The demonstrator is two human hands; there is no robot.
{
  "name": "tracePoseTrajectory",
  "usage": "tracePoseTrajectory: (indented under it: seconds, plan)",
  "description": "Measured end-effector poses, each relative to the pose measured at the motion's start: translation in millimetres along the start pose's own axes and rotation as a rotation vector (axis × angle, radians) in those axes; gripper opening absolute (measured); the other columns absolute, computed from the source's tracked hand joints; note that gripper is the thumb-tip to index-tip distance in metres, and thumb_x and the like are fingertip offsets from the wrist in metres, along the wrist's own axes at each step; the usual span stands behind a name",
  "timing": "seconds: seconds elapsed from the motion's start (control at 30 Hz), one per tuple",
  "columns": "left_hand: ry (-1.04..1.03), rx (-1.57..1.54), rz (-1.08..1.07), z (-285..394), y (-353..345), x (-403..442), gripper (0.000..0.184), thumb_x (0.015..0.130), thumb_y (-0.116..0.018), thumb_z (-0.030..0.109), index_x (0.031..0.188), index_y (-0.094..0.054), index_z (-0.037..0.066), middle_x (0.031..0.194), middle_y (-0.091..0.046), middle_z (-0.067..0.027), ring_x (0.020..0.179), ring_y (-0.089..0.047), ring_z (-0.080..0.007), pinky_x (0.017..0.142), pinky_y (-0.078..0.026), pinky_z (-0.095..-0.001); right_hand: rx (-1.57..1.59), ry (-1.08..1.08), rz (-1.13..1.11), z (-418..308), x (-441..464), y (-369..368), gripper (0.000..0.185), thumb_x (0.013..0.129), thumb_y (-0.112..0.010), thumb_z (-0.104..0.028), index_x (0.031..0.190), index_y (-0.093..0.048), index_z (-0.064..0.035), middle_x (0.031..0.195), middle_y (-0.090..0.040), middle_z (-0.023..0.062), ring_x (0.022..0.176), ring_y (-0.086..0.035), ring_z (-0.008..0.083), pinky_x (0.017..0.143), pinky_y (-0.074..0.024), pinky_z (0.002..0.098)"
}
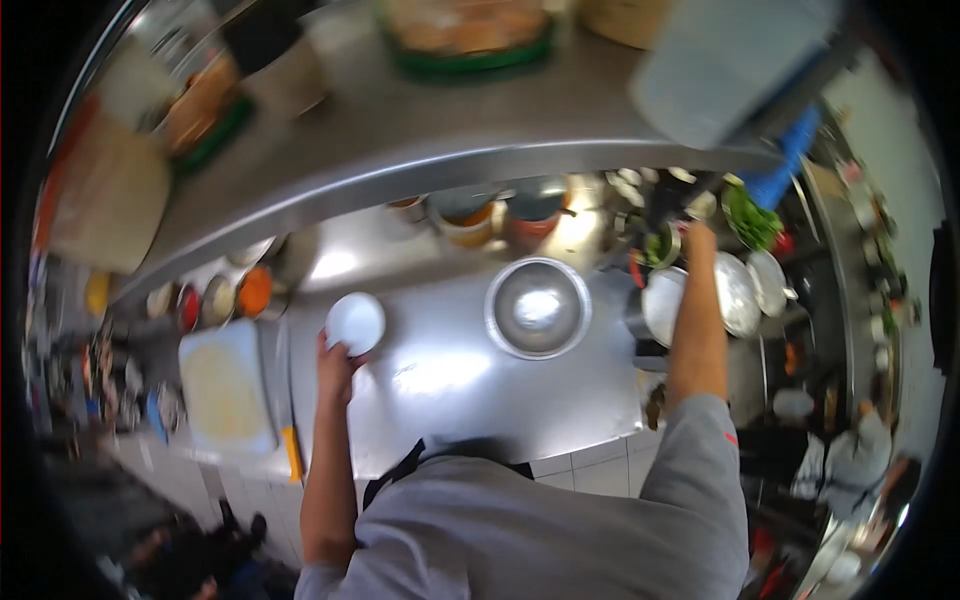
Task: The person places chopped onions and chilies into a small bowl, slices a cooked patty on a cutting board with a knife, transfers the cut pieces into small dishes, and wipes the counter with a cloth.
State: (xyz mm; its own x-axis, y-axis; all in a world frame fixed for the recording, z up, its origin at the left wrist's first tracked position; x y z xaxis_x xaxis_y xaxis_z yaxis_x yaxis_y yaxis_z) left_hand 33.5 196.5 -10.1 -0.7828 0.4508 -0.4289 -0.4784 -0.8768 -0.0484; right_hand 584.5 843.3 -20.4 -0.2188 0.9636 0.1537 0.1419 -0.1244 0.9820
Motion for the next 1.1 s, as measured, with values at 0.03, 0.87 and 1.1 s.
tracePoseTrajectory:
  seconds: [0.03, 0.87, 1.1]
  plan:
    - [0.015, -0.019, -0.037, 4.2, -10.7, -8.6, 0.064, 0.086, -0.046, 0.003, 0.146, -0.025, 0.008, 0.127, -0.053, -0.0196, 0.101, -0.063, -0.0293, 0.072, -0.061, -0.0377, 0.096, 0.035, 0.101, 7.4, 2.9, -6.2, 0.045, 0.086, -0.066, -0.048, 0.079, -0.073, -0.0046, 0.081, -0.069, 0.0230, 0.078, -0.069, 0.0417, 0.067, -0.0526, 0.0514]
    - [0.053, 0.032, -0.340, 38.0, -123.4, -74.0, 0.058, 0.087, -0.045, 0.000, 0.143, -0.033, 0.006, 0.127, -0.051, -0.0172, 0.103, -0.064, -0.0277, 0.071, -0.063, -0.0350, 0.425, -0.185, -0.015, 11.0, -23.9, 108.1, 0.022, 0.073, -0.073, -0.013, 0.093, -0.074, -0.0062, 0.079, -0.071, 0.0145, 0.067, -0.070, 0.0255, 0.066, -0.0551, 0.0369]
    - [0.084, 0.066, -0.413, 36.7, -149.1, -86.2, 0.055, 0.087, -0.046, 0.001, 0.141, -0.036, 0.010, 0.127, -0.053, -0.0138, 0.103, -0.063, -0.0255, 0.072, -0.061, -0.0354, 0.831, -0.255, -0.026, 16.6, -35.2, 102.8, 0.019, 0.081, -0.070, -0.006, 0.098, -0.070, 0.0010, 0.076, -0.066, 0.0064, 0.058, -0.061, 0.0133, 0.052, -0.0503, 0.0276]
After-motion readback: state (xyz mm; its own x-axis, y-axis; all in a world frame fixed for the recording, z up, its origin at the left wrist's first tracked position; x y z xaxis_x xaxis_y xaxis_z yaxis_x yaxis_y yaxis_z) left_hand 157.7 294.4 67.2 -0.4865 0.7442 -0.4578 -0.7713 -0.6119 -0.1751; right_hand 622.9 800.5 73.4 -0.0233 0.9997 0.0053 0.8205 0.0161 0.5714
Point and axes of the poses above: each hand's wrist, its own x-axis towards the middle knuckle, its own y-axis out of the back of the hand, z = x × y, the point moved 10 cm from there along x, towards the middle knuckle
